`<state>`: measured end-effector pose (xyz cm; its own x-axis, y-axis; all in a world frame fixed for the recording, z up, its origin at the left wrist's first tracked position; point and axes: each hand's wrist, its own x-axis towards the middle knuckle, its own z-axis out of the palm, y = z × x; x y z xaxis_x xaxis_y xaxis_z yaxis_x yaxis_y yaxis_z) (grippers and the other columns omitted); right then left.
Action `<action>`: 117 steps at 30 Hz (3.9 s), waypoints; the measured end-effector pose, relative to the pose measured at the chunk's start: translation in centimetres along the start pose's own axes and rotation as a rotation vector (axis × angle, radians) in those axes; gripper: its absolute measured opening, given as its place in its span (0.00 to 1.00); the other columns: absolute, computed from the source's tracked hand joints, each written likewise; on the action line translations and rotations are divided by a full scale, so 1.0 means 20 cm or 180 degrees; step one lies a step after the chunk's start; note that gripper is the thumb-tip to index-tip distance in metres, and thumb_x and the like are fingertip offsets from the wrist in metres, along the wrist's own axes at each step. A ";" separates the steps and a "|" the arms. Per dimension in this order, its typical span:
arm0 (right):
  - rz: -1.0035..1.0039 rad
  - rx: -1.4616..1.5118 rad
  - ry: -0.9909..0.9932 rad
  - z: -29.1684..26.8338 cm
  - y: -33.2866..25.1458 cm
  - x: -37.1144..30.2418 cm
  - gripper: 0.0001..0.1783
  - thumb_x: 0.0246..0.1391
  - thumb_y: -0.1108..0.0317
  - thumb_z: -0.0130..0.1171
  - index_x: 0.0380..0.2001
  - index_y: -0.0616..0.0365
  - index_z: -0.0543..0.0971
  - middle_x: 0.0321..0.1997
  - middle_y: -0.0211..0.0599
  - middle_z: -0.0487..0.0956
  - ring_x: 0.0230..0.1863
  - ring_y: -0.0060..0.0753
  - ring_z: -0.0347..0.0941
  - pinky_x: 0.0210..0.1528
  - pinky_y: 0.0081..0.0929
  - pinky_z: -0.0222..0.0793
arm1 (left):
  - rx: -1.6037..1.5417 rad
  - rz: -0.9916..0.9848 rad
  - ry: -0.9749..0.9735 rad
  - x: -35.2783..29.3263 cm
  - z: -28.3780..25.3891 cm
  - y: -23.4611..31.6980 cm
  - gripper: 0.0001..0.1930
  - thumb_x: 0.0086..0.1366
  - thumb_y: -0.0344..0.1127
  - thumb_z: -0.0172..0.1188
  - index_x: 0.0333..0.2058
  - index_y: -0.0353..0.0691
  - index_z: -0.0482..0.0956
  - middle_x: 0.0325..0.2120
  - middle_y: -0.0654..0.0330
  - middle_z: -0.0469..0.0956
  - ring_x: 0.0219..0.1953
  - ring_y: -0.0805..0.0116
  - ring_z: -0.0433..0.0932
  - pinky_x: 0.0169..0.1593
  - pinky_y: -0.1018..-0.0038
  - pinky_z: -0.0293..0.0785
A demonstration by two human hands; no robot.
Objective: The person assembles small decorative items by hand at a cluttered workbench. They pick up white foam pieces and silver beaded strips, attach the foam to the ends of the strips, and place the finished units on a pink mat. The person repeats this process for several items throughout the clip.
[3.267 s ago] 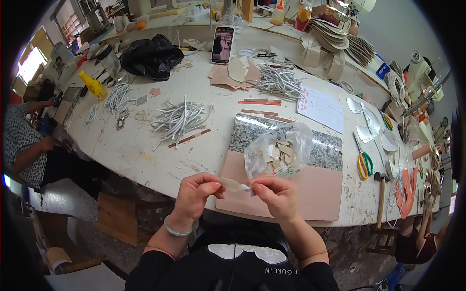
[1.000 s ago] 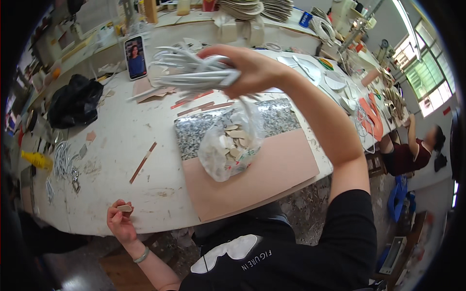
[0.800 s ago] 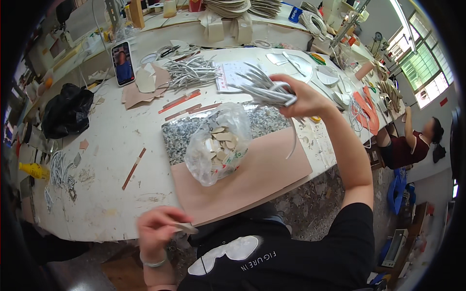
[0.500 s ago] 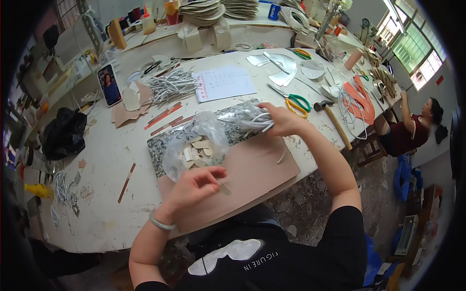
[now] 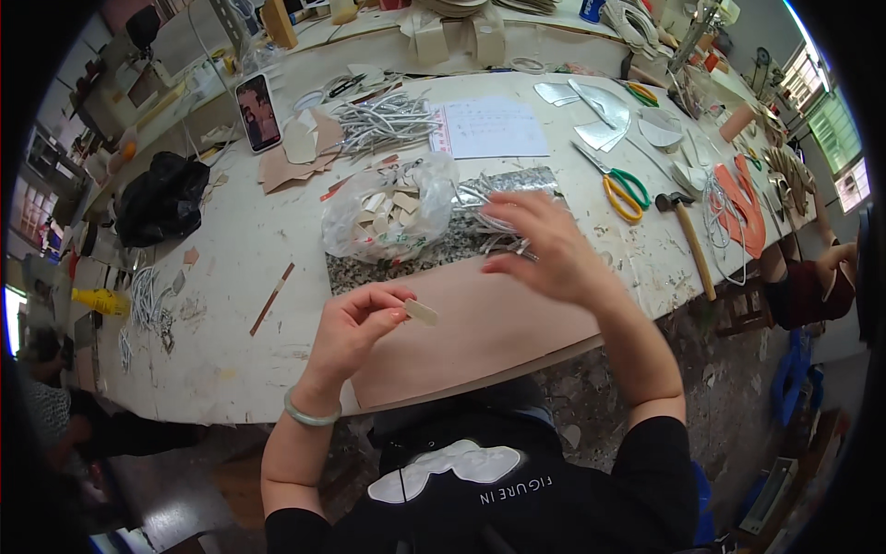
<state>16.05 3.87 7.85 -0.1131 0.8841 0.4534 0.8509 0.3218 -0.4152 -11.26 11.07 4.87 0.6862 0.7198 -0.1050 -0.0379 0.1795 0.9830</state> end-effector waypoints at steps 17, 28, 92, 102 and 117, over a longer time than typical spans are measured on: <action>-0.1100 0.1938 -0.0086 0.14 -0.24 -0.28 0.22 0.41 0.77 0.63 0.44 0.54 0.77 0.38 0.35 0.75 0.38 0.38 0.72 0.38 0.32 0.69 | -0.2110 -0.1213 -0.1006 -0.15 0.21 -0.17 0.16 0.62 0.30 0.60 0.47 0.27 0.74 0.35 0.57 0.78 0.36 0.69 0.78 0.34 0.76 0.80; -0.0187 -0.1018 -0.0024 0.01 0.32 -0.01 0.11 0.45 0.70 0.63 0.36 0.48 0.82 0.40 0.25 0.78 0.45 0.31 0.70 0.45 0.29 0.58 | -0.1272 -0.0448 0.0217 -0.19 0.20 -0.14 0.08 0.60 0.26 0.61 0.38 0.33 0.78 0.36 0.57 0.78 0.34 0.70 0.78 0.36 0.77 0.75; 0.0542 0.1866 0.0084 0.29 -0.43 -0.14 0.06 0.48 0.72 0.64 0.22 0.62 0.78 0.19 0.37 0.75 0.18 0.30 0.72 0.19 0.24 0.66 | -0.0944 0.0004 0.1277 -0.27 0.13 -0.14 0.07 0.55 0.21 0.62 0.34 0.31 0.76 0.30 0.53 0.79 0.23 0.75 0.74 0.26 0.81 0.71; 0.0701 0.2175 -0.0636 0.27 -0.38 -0.13 0.15 0.52 0.60 0.62 0.30 0.64 0.81 0.26 0.45 0.79 0.25 0.43 0.77 0.28 0.33 0.71 | -0.0305 0.0116 0.1155 -0.30 0.15 -0.14 0.14 0.59 0.20 0.60 0.45 0.30 0.74 0.33 0.57 0.79 0.29 0.78 0.76 0.31 0.84 0.74; 0.1041 0.2403 -0.1197 0.35 -0.37 -0.08 0.09 0.51 0.66 0.64 0.26 0.60 0.81 0.17 0.30 0.76 0.19 0.18 0.69 0.22 0.19 0.64 | 0.0614 0.0626 0.1636 -0.36 -0.41 -0.01 0.22 0.61 0.24 0.56 0.55 0.36 0.70 0.43 0.62 0.77 0.29 0.85 0.73 0.30 0.88 0.68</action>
<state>6.38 2.54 4.70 -0.1976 0.9802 -0.0107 0.3220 0.0546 -0.9452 -22.22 11.33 4.24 0.2371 0.9689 0.0703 0.0371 -0.0813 0.9960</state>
